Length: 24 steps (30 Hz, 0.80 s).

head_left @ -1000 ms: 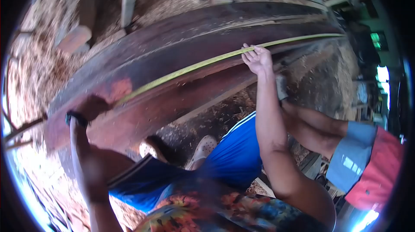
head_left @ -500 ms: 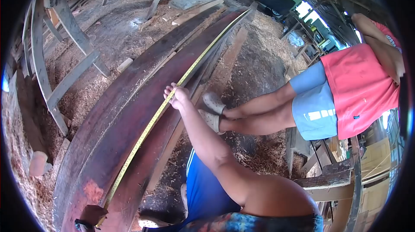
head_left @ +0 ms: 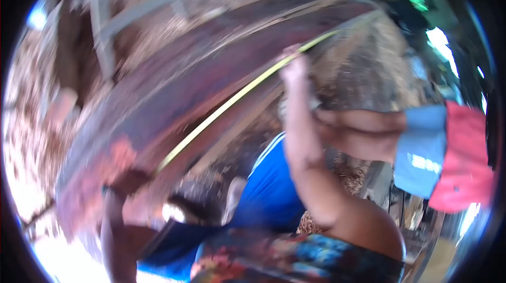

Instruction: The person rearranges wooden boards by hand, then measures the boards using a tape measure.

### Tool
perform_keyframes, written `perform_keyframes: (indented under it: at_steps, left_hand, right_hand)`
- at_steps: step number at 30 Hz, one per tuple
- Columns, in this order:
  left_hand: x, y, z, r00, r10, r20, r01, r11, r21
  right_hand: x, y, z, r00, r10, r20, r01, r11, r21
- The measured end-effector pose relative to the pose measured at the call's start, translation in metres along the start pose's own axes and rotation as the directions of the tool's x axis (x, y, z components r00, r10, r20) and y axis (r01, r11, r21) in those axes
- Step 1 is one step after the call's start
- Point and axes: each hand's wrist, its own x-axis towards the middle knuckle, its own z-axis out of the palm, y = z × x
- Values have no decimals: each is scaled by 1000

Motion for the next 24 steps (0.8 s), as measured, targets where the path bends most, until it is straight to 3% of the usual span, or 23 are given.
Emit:
perform_keyframes:
  at_steps: [1, 2, 4, 8, 14, 15, 17, 21, 24]
  left_hand:
    - [4, 2, 6, 1000, 12, -7, -12, 1000, 11]
    - [8, -18, 22, 987, 162, -10, -163, 981, -102]
    - [7, 28, 2, 998, -25, 56, 34, 986, -161]
    - [6, 40, -3, 993, -113, 41, 119, 968, -221]
    - [17, -1, 19, 1000, 27, 8, -25, 983, -182]
    - [17, -5, 21, 999, -35, 28, 39, 985, -170]
    - [11, 23, 3, 985, -159, 63, 166, 975, -146]
    - [17, 24, 8, 988, -156, 18, 156, 962, -222]
    - [21, 42, 6, 985, -174, 6, 164, 919, -359]
  right_hand:
    - [1, 3, 3, 998, -65, 15, 66, 992, -112]
    - [3, 2, 2, 997, 42, -72, -45, 998, -35]
    - [13, 3, -7, 979, 92, -181, -108, 991, -76]
    - [23, 2, -13, 931, 86, -354, -121, 990, -77]
    - [22, 7, -21, 933, 112, -342, -156, 982, -106]
    - [17, 10, -16, 925, 111, -364, -158, 982, -101]
    - [14, 15, -13, 930, 152, -335, -209, 968, -142]
    - [-10, 50, 22, 960, 170, -223, -218, 952, -212]
    - [-67, 96, 78, 938, 347, 23, -329, 907, -263]
